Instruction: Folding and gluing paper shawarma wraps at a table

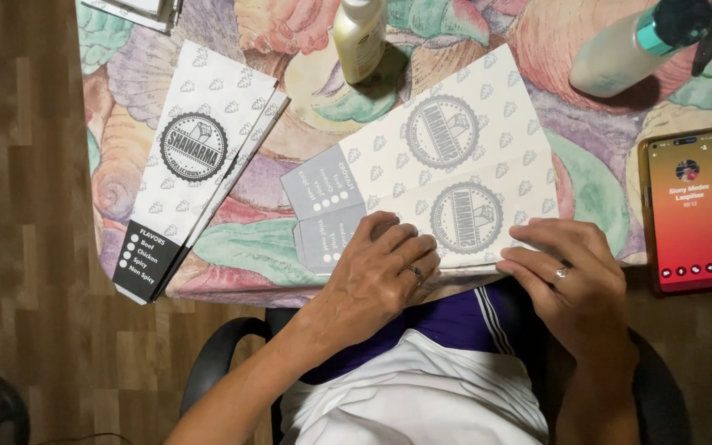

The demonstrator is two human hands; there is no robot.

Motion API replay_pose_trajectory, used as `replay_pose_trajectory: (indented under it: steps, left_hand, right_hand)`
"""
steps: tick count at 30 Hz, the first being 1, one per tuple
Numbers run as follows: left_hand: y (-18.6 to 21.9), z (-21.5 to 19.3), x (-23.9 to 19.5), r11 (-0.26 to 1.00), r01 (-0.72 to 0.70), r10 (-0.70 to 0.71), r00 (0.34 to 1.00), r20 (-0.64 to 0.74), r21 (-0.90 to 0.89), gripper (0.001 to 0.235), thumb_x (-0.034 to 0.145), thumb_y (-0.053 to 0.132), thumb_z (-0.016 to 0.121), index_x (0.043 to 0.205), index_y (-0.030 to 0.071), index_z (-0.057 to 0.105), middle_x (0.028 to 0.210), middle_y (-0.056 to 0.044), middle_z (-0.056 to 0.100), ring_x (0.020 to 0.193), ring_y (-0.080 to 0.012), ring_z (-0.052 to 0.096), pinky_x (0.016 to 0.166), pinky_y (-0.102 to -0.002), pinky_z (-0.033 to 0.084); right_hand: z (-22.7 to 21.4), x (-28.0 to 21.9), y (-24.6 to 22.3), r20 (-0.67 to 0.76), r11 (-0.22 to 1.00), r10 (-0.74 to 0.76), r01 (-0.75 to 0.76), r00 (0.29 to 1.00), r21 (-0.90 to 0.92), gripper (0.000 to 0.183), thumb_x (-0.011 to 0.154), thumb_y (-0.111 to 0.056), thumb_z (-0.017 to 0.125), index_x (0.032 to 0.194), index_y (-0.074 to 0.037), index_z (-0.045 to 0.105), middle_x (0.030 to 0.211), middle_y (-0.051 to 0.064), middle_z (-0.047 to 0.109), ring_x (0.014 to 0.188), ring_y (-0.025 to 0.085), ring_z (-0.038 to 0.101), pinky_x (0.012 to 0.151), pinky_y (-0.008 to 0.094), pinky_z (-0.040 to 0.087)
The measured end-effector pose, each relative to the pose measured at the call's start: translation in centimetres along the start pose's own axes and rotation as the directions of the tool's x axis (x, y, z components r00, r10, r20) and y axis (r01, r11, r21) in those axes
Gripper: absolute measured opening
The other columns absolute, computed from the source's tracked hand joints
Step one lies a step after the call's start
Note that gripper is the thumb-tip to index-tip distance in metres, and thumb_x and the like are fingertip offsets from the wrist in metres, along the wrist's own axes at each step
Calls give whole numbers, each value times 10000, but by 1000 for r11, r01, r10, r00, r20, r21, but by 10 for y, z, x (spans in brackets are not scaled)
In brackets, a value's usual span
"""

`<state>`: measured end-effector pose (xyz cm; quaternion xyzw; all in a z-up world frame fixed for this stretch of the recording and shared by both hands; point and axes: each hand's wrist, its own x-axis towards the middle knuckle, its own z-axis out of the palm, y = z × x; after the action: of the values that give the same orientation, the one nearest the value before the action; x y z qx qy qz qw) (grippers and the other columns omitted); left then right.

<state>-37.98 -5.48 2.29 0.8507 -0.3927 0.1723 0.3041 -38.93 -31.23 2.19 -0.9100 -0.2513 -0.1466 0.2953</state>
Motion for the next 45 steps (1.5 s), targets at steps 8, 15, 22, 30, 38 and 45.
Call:
replay_pose_trajectory:
  steps: [8, 15, 22, 30, 38, 45]
  left_hand:
    - [7, 1, 2, 999, -3, 4, 1000, -21, 52, 98, 1006, -50, 667, 913, -45, 637, 1043, -180, 654, 932, -317, 615, 907, -470, 486]
    - [9, 4, -2, 995, -1, 4, 999, -33, 104, 105, 1004, -80, 648, 912, -29, 644, 1041, -179, 663, 947, -314, 634, 907, -455, 501]
    - [9, 4, -1, 995, -3, 5, 1000, -16, 99, 174, 1045, 49, 639, 891, -31, 634, 1040, -183, 648, 946, -319, 618, 935, -471, 493]
    - [13, 2, -1, 996, 13, -10, 999, -45, 84, 217, 1043, -77, 461, 863, -11, 564, 939, -165, 557, 852, -323, 528, 910, -468, 463]
    - [16, 8, -11, 993, 31, -22, 996, -83, 117, 167, 1045, -104, 427, 937, -58, 546, 1090, -255, 605, 1049, -395, 629, 944, -463, 516]
    - [16, 3, -4, 987, -4, 30, 987, -161, 159, 250, 1041, -110, 369, 867, -54, 539, 997, -245, 578, 931, -369, 608, 857, -419, 522]
  right_hand:
    - [8, -1, -1, -69, 1000, 22, -23, 997, -7, 65, 900, 21, 847, 900, 11, 783, 1024, 122, 755, 1039, 288, 667, 965, 380, 552]
    - [4, 1, -7, -81, 999, -14, 17, 997, 29, 107, 891, 86, 855, 894, 30, 764, 1020, 152, 757, 1024, 311, 691, 977, 404, 547]
    - [5, 2, -18, -29, 996, -25, 23, 999, -86, 136, 888, -103, 894, 963, -91, 781, 1113, 58, 757, 1156, 329, 672, 1046, 431, 428]
    - [20, 9, -32, 32, 985, -121, 124, 992, -122, 43, 974, -45, 767, 997, -81, 766, 1081, 67, 744, 1036, 318, 684, 952, 468, 456]
    - [27, 2, -26, -16, 976, -129, 124, 992, -177, 108, 994, -21, 850, 960, -79, 766, 1035, 39, 769, 1039, 302, 695, 979, 419, 455]
    - [35, 11, -39, -20, 971, -203, 199, 979, -134, 30, 998, -54, 740, 996, -51, 770, 1082, 91, 757, 1030, 340, 693, 896, 452, 487]
